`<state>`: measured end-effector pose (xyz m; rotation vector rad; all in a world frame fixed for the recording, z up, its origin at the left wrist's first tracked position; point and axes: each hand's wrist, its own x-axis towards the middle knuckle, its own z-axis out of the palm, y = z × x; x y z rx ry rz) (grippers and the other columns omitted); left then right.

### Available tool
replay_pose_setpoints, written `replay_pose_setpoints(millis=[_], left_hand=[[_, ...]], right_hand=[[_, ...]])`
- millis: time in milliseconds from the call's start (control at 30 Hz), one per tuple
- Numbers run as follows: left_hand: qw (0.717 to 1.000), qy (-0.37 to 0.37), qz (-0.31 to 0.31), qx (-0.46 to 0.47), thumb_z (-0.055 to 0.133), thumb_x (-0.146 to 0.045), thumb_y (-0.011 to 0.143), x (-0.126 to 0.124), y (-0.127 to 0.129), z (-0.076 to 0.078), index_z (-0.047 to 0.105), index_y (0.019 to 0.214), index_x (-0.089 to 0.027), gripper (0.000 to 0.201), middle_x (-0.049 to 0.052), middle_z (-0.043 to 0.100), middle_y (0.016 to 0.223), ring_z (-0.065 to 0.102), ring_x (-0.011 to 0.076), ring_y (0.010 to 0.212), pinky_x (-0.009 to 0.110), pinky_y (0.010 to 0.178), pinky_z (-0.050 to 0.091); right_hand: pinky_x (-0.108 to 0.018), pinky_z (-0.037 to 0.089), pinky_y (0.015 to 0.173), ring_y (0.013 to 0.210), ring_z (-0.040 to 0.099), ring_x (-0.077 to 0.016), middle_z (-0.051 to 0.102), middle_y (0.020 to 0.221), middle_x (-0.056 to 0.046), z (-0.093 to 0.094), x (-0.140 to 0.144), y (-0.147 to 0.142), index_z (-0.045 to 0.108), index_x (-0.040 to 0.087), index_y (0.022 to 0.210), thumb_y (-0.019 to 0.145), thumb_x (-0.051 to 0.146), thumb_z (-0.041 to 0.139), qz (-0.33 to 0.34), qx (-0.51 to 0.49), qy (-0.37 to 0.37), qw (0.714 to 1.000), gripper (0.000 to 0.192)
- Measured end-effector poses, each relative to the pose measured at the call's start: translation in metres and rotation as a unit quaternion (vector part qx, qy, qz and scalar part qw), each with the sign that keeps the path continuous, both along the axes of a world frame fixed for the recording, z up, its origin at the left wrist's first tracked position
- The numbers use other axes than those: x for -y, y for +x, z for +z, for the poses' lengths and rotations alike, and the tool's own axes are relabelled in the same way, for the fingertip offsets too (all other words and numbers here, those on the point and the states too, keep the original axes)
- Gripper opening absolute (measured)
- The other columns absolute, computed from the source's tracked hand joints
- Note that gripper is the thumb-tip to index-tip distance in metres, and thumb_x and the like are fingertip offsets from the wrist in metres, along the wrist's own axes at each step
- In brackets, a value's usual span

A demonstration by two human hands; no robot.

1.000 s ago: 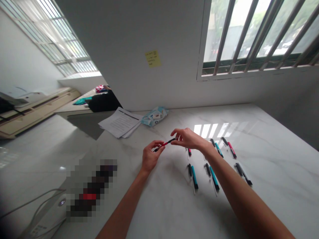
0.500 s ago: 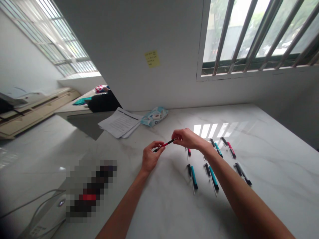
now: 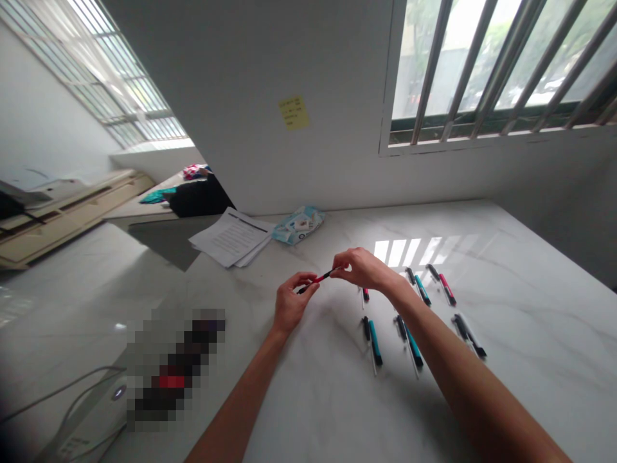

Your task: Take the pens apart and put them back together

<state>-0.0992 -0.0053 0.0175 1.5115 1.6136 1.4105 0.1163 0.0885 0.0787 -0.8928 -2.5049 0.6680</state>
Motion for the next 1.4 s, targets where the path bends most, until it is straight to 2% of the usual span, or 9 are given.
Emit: replay_pose_setpoints(millis=[167,267,333,500,633,833,1133,1300,1400], left_hand=[[1.0,-0.002,-0.002,-0.002,0.077,-0.03,0.081,0.0,0.001,0.0,0.078,0.097,-0.023,0.018,0.004,0.079,0.098,0.071,0.0184,0.087,0.032,0.084,0.058],[1.0,-0.003,-0.007,0.008,0.077,-0.03,0.081,0.0,0.002,0.001,0.078,0.096,-0.022,0.017,0.004,0.079,0.096,0.072,0.0185,0.087,0.033,0.085,0.058],[1.0,0.0,-0.017,0.013,0.078,-0.031,0.08,0.0,0.003,0.002,0.078,0.094,-0.022,0.017,0.004,0.08,0.095,0.073,0.0189,0.088,0.033,0.087,0.058],[0.999,0.002,-0.045,0.008,0.08,-0.031,0.08,0.003,0.006,0.005,0.078,0.092,-0.021,0.016,0.005,0.08,0.093,0.074,0.0203,0.089,0.034,0.087,0.058],[0.997,0.007,-0.08,0.012,0.081,-0.032,0.079,0.006,0.012,0.009,0.079,0.091,-0.021,0.016,0.005,0.08,0.091,0.074,0.02,0.086,0.033,0.086,0.058],[0.994,0.008,-0.107,0.007,0.082,-0.032,0.079,0.011,0.016,0.012,0.079,0.093,-0.021,0.019,0.005,0.08,0.092,0.075,0.021,0.087,0.035,0.086,0.059],[0.981,-0.005,-0.193,0.012,0.078,-0.028,0.081,0.013,0.013,0.012,0.076,0.107,-0.021,0.027,0.004,0.076,0.089,0.072,0.018,0.087,0.034,0.089,0.058],[0.971,-0.022,-0.233,0.044,0.078,-0.025,0.077,0.013,0.013,0.01,0.072,0.119,-0.022,0.042,0.006,0.073,0.103,0.07,0.0182,0.094,0.033,0.089,0.058],[0.97,-0.025,-0.235,0.049,0.076,-0.028,0.079,0.01,0.011,0.007,0.071,0.122,-0.023,0.043,0.009,0.073,0.111,0.069,0.0204,0.102,0.034,0.092,0.057]], right_hand=[[-0.029,0.046,0.081,0.094,0.067,-0.0206,0.076,0.1,-0.005,0.002,0.001,-0.003,0.074,0.022,0.106,0.09,0.025,0.079,0.021,-0.012,0.05,0.998,0.018],[-0.031,0.045,0.082,0.097,0.065,-0.0233,0.076,0.092,-0.007,0.002,0.006,-0.003,0.075,0.02,0.092,0.096,0.025,0.072,0.002,0.011,0.074,0.997,0.007],[-0.032,0.044,0.079,0.092,0.065,-0.0238,0.074,0.084,-0.008,0.001,0.012,-0.001,0.074,0.02,0.083,0.102,0.033,0.064,-0.02,0.025,0.073,0.997,0.025],[-0.031,0.045,0.081,0.092,0.064,-0.0208,0.075,0.099,-0.006,-0.003,0.03,0.017,0.073,0.021,0.104,0.096,0.03,0.074,-0.029,-0.038,0.066,0.997,0.012],[-0.032,0.043,0.078,0.09,0.062,-0.0225,0.071,0.083,-0.007,-0.002,0.043,0.028,0.073,0.02,0.085,0.104,0.035,0.062,-0.045,0.005,0.09,0.995,0.026],[-0.031,0.044,0.081,0.093,0.063,-0.0215,0.073,0.097,-0.007,-0.003,0.057,0.034,0.074,0.021,0.105,0.098,0.032,0.071,-0.061,-0.013,0.063,0.996,0.013],[-0.03,0.043,0.076,0.087,0.064,-0.0213,0.074,0.086,-0.005,-0.011,0.079,0.032,0.076,0.021,0.089,0.098,0.034,0.069,-0.137,0.003,0.005,0.99,0.017],[-0.03,0.045,0.077,0.083,0.065,-0.0197,0.074,0.085,-0.005,-0.024,0.098,0.026,0.076,0.02,0.089,0.097,0.032,0.07,-0.142,-0.049,-0.012,0.989,0.016],[-0.03,0.046,0.078,0.086,0.067,-0.0214,0.074,0.087,-0.005,-0.026,0.104,0.024,0.076,0.02,0.089,0.093,0.031,0.074,-0.129,0.006,-0.01,0.992,0.012]])
